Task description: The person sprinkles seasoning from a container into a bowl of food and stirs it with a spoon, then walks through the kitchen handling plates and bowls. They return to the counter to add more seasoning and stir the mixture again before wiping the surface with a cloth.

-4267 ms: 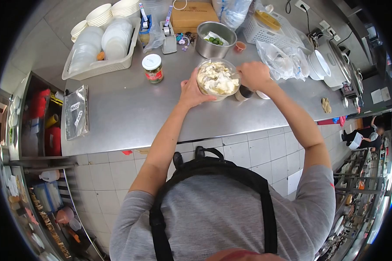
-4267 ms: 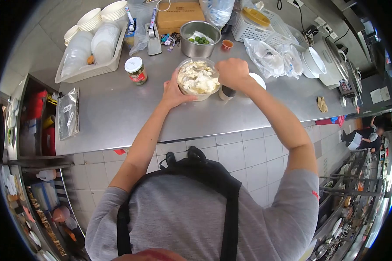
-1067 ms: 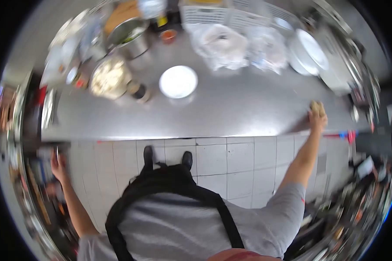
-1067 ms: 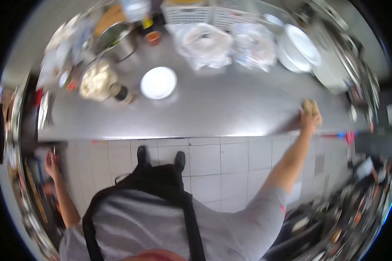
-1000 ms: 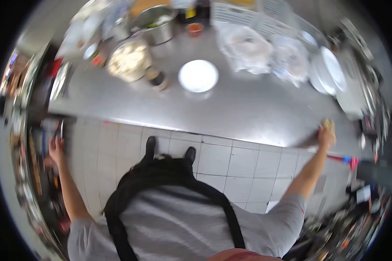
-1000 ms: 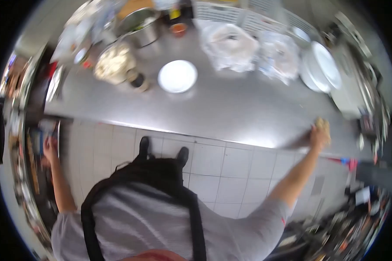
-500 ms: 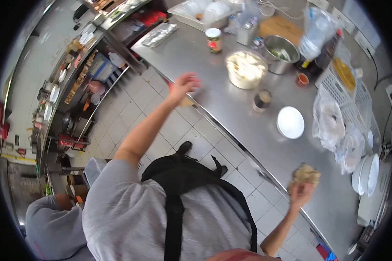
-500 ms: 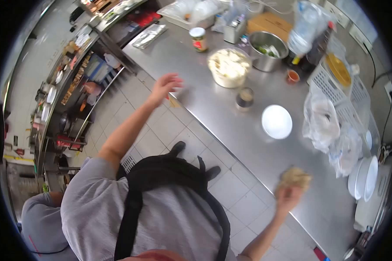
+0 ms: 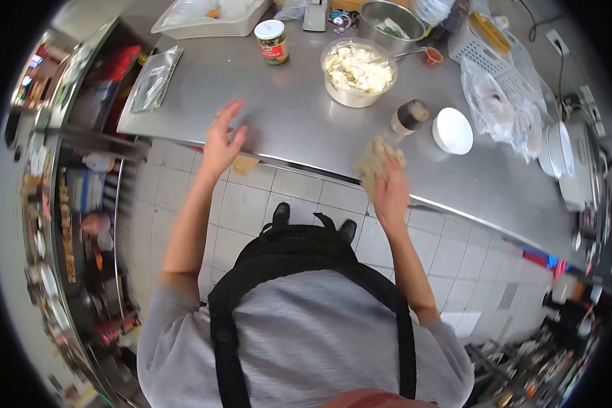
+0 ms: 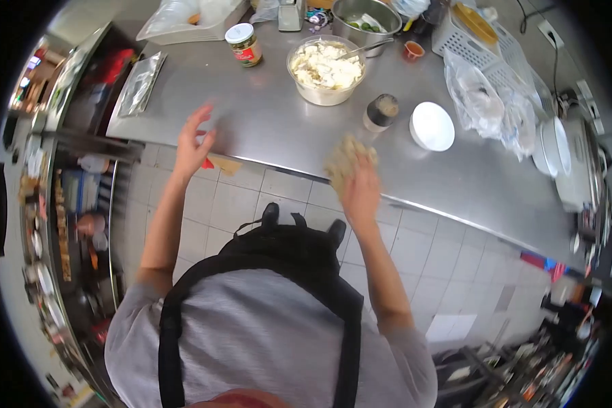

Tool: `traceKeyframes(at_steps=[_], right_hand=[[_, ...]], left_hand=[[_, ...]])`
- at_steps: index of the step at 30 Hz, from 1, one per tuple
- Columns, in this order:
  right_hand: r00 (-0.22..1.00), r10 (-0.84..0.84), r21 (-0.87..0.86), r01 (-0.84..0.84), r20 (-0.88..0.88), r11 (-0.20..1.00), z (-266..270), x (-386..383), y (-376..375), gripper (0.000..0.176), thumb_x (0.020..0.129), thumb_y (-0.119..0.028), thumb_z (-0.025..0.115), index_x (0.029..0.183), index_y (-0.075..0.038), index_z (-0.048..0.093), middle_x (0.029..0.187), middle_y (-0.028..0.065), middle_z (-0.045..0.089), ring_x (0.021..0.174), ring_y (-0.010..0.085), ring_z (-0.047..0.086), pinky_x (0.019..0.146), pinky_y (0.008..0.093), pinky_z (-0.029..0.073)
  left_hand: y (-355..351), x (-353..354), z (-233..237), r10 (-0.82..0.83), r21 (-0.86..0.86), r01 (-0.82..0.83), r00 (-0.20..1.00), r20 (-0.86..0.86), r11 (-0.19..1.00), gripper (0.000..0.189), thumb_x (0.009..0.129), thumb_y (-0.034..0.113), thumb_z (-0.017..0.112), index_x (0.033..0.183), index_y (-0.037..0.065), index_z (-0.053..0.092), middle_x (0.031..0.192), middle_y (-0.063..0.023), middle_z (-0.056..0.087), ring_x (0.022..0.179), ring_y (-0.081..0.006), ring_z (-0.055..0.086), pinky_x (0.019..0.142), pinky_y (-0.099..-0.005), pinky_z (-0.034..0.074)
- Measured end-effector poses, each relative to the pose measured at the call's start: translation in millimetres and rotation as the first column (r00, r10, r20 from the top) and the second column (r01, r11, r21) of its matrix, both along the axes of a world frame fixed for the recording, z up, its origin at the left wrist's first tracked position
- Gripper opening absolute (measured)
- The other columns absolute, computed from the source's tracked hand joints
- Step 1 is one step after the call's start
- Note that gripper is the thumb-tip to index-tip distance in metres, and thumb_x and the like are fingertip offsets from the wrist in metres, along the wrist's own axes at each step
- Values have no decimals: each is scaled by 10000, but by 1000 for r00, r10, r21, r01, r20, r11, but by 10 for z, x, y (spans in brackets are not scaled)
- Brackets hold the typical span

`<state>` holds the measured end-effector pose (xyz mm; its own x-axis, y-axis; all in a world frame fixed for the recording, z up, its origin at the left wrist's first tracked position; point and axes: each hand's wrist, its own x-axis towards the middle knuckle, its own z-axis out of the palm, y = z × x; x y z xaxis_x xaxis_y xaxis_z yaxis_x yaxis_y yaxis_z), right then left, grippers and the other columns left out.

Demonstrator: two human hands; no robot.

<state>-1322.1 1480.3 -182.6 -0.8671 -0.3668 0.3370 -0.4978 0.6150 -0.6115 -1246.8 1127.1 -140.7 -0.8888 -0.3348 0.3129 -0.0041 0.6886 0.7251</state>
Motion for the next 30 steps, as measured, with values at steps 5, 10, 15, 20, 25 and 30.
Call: traceKeyframes(at_steps=[5, 10, 15, 20, 25, 30], right_hand=[[945, -99, 104, 138, -312, 985, -272, -177, -1553, 341, 791, -160, 578, 1095, -12, 531, 1224, 181, 499, 1090, 374, 485, 944, 429, 394], [978, 131, -52, -140, -162, 989, 15, 64, -2467, 259, 806, -189, 578, 1003, -22, 561, 1244, 168, 478, 1092, 351, 489, 887, 423, 429], [930, 117, -140, -72, 348, 988, 469, 40, -1898, 287, 800, -196, 613, 999, -3, 539, 1132, 191, 526, 1018, 338, 519, 816, 383, 435], [772, -635, -288, 612, 15, 737, 286, -274, -719, 538, 686, -181, 756, 1089, 42, 479, 1087, 193, 534, 992, 303, 530, 834, 380, 421], [893, -439, -510, 422, 94, 749, 176, -834, -423, 710, 647, -153, 791, 1202, 42, 393, 1179, 187, 489, 1089, 261, 497, 915, 371, 405], [970, -191, -534, 243, 153, 810, 207, -1030, -348, 709, 621, -89, 769, 1223, 3, 404, 1205, 168, 481, 1094, 278, 495, 878, 371, 432]], left_hand=[[-413, 390, -4, -59, 58, 61, 998, -36, 996, 402, 755, 1, 565, 1152, 60, 544, 1208, -130, 531, 1050, -269, 536, 805, -339, 462], [-564, 255, 0, -140, -84, 136, 989, -41, 987, 384, 726, -22, 544, 1105, 35, 562, 1183, -143, 539, 1050, -323, 526, 865, -367, 436], [-235, -211, -165, -278, -344, 228, 955, -102, 911, 205, 668, 36, 575, 869, 76, 559, 956, -106, 533, 914, -304, 488, 745, -386, 460], [-185, -642, -276, -258, -432, 211, 965, -52, 877, 60, 691, 30, 543, 707, 87, 543, 828, -65, 546, 811, -273, 505, 662, -389, 454], [-219, -902, -384, -197, -497, 133, 977, -78, 857, 76, 743, 65, 514, 678, 90, 544, 782, -60, 569, 764, -255, 519, 625, -379, 446], [-223, -663, -156, -200, -365, 204, 979, 48, 908, 183, 766, 209, 601, 935, 141, 622, 910, -46, 592, 895, -253, 517, 757, -403, 392]])
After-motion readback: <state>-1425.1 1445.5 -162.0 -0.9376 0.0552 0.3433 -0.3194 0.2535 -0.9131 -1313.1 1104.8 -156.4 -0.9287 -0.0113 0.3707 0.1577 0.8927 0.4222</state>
